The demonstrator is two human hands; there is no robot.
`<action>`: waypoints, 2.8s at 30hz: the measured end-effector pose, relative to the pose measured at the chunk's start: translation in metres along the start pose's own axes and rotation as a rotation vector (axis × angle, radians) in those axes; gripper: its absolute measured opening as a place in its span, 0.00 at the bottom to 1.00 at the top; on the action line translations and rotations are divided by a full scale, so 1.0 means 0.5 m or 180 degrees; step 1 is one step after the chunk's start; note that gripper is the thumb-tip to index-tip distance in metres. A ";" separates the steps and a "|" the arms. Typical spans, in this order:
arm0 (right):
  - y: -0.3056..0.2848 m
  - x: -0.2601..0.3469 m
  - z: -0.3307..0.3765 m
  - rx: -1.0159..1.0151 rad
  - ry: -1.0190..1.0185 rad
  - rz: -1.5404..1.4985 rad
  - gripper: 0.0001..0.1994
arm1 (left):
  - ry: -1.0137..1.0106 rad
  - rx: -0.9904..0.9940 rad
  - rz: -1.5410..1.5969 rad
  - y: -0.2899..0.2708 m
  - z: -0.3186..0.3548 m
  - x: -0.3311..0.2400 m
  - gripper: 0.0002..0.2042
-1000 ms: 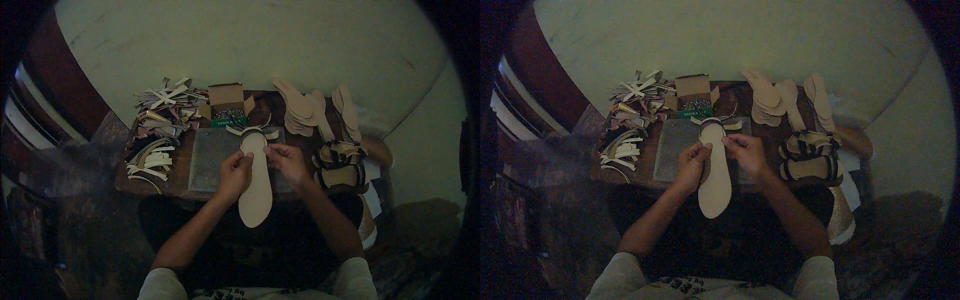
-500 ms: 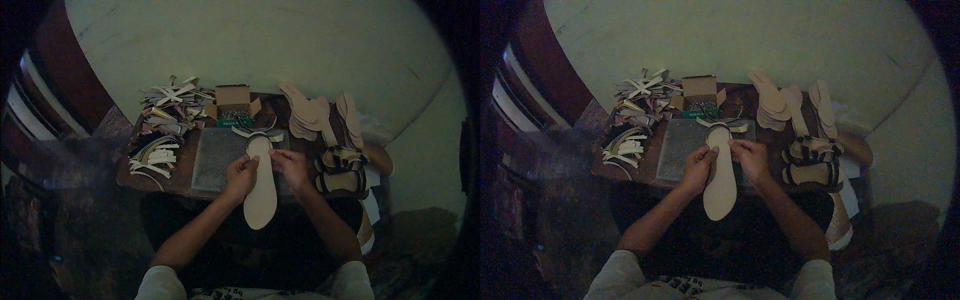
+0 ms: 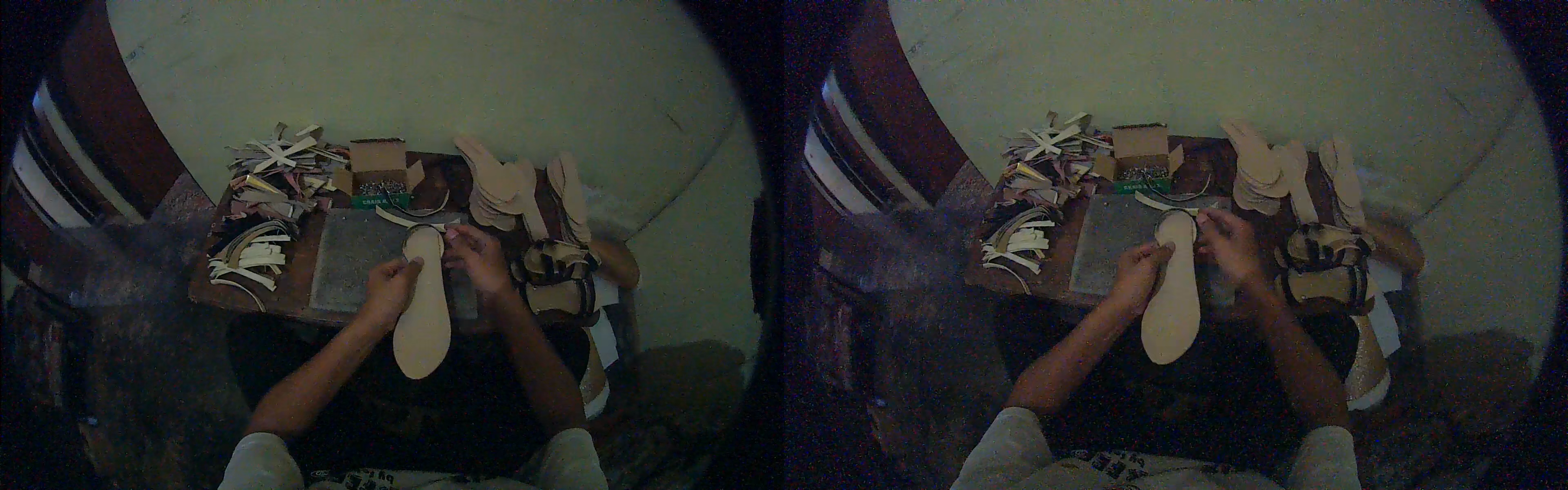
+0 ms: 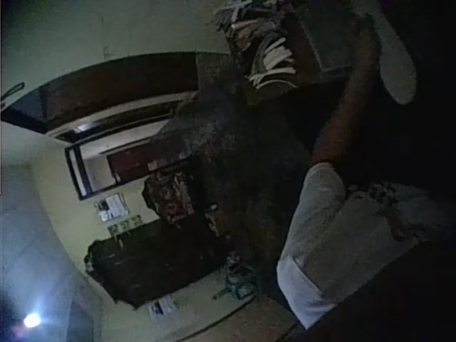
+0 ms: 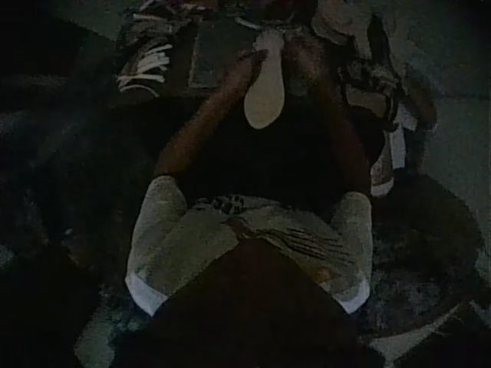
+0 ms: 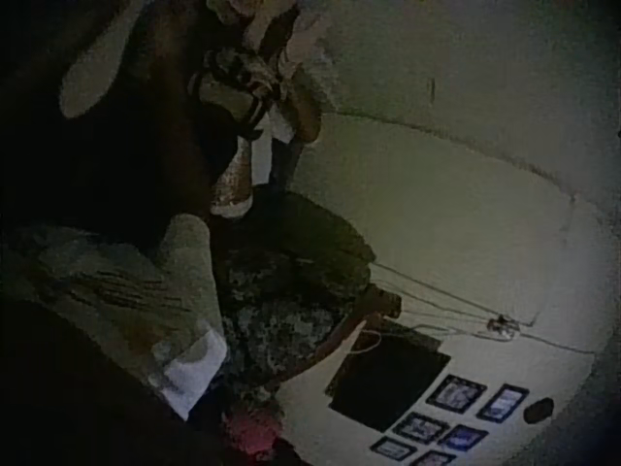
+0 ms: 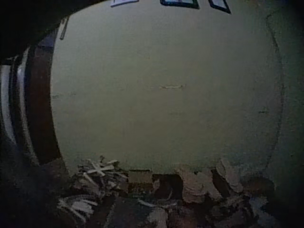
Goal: The person assembles a sandal by hand, attaching a black strap to a beige sole using small metal fasteners. They position the strap, insert the fasteners, and press them into place to secure the components.
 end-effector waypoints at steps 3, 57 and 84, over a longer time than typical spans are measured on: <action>-0.026 0.005 -0.014 0.0129 -0.0222 0.0376 0.19 | -0.0085 0.0225 -0.0341 0.037 0.028 -0.017 0.12; 0.193 0.085 -0.137 0.0220 -0.1744 0.2765 0.16 | 0.0998 -0.0741 -0.0280 -0.205 0.011 -0.263 0.11; 0.226 0.112 -0.126 -0.0045 -0.2127 0.2777 0.14 | 0.0193 -0.0892 0.0705 -0.230 -0.029 -0.194 0.08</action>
Point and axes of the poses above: each hand's wrist, its own z-axis away from the middle knuckle, its own y-axis out of the palm, x = y × z, the point moved 10 cm from there along -z, towards the middle knuckle, and after that the axes turned 6 degrees about -y, right-handed, at the moved point
